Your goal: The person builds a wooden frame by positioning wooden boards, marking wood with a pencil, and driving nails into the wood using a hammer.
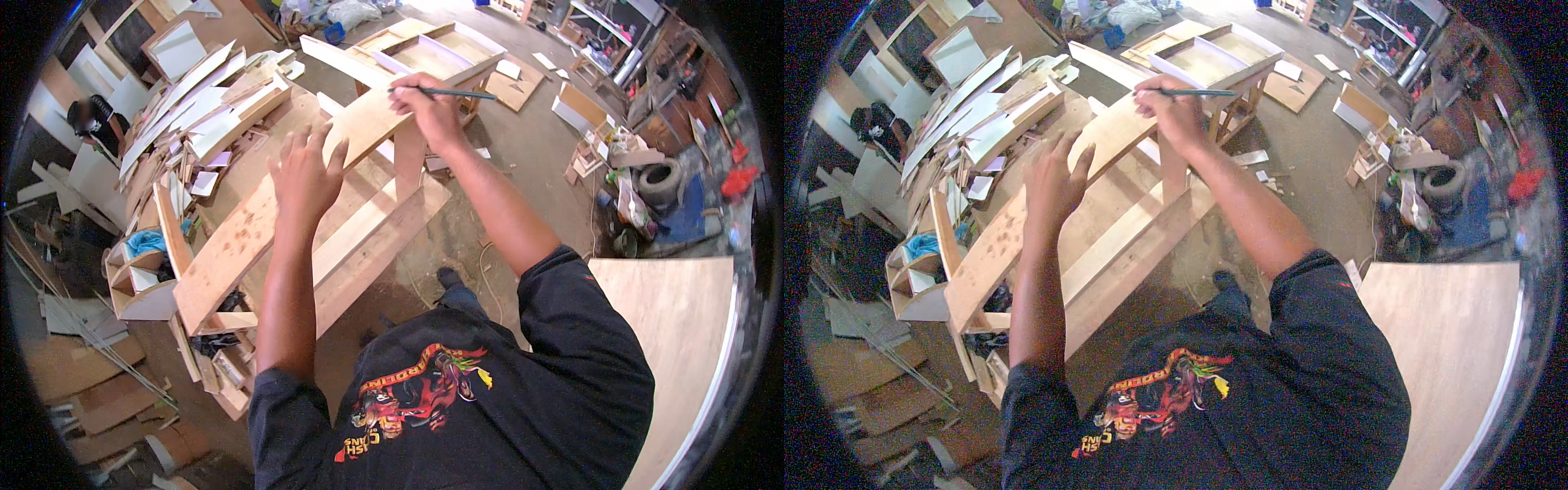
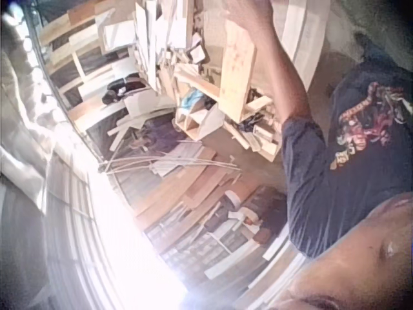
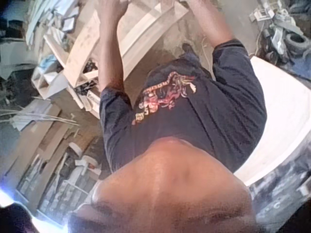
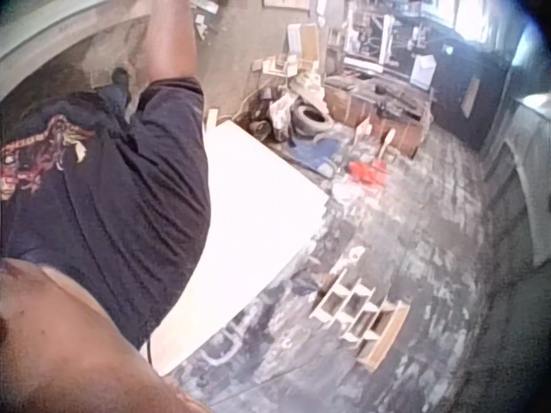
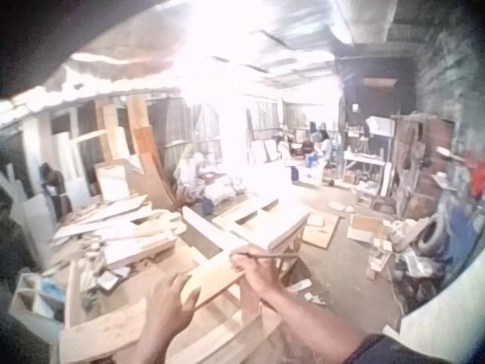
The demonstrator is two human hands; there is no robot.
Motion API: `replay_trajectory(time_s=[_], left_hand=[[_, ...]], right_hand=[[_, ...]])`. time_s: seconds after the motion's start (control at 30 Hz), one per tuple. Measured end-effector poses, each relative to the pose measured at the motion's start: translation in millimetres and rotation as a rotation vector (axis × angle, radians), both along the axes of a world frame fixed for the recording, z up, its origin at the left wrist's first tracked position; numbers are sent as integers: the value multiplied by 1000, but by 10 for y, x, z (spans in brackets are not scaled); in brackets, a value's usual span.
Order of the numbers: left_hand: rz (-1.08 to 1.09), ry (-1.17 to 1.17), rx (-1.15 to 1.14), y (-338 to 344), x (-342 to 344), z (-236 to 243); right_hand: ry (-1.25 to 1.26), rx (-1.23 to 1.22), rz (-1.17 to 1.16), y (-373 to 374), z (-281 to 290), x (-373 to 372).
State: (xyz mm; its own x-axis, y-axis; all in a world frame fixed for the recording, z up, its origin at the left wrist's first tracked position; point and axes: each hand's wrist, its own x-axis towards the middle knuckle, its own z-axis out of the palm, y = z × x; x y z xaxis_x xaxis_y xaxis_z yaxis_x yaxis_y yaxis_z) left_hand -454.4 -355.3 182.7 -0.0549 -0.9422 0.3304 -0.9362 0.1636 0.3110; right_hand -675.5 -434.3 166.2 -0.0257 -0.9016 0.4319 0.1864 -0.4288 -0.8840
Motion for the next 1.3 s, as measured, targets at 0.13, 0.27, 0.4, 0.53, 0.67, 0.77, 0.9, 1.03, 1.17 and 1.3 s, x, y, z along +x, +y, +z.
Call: replay_trajectory(time_s=[0.13, 0.27, 0.4, 0.53, 0.67, 0.77, 0.9, 1.03, 1.17, 1.3], left_hand=[[58, 38, 7, -783, -675, -54], [240, -136, 139, -1325, -1284, -173], [309, -190, 197, -1502, -1496, -346], [373, -184, 227, -1555, -1540, -463], [394, -203, 261, -1559, -1604, -459], [418, -220, 301, -1524, -1642, -399], [423, -217, 292, -1495, -1637, -421], [418, -223, 268, -1485, -1627, -439], [415, -259, 246, -1490, -1621, -467], [425, -256, 235, -1485, -1635, -475]], right_hand=[[-3, 42, 63, -556, 6, -590], [30, 155, 250, -906, -175, -945], [26, 187, 387, -1140, -295, -1102], [85, 187, 441, -1233, -333, -1167], [88, 197, 494, -1364, -445, -1237], [96, 194, 564, -1418, -445, -1269], [269, 193, 516, -1418, -386, -1322], [329, 240, 602, -1400, -380, -1338], [412, 139, 579, -1403, -446, -1324], [436, 87, 602, -1410, -483, -1295]])
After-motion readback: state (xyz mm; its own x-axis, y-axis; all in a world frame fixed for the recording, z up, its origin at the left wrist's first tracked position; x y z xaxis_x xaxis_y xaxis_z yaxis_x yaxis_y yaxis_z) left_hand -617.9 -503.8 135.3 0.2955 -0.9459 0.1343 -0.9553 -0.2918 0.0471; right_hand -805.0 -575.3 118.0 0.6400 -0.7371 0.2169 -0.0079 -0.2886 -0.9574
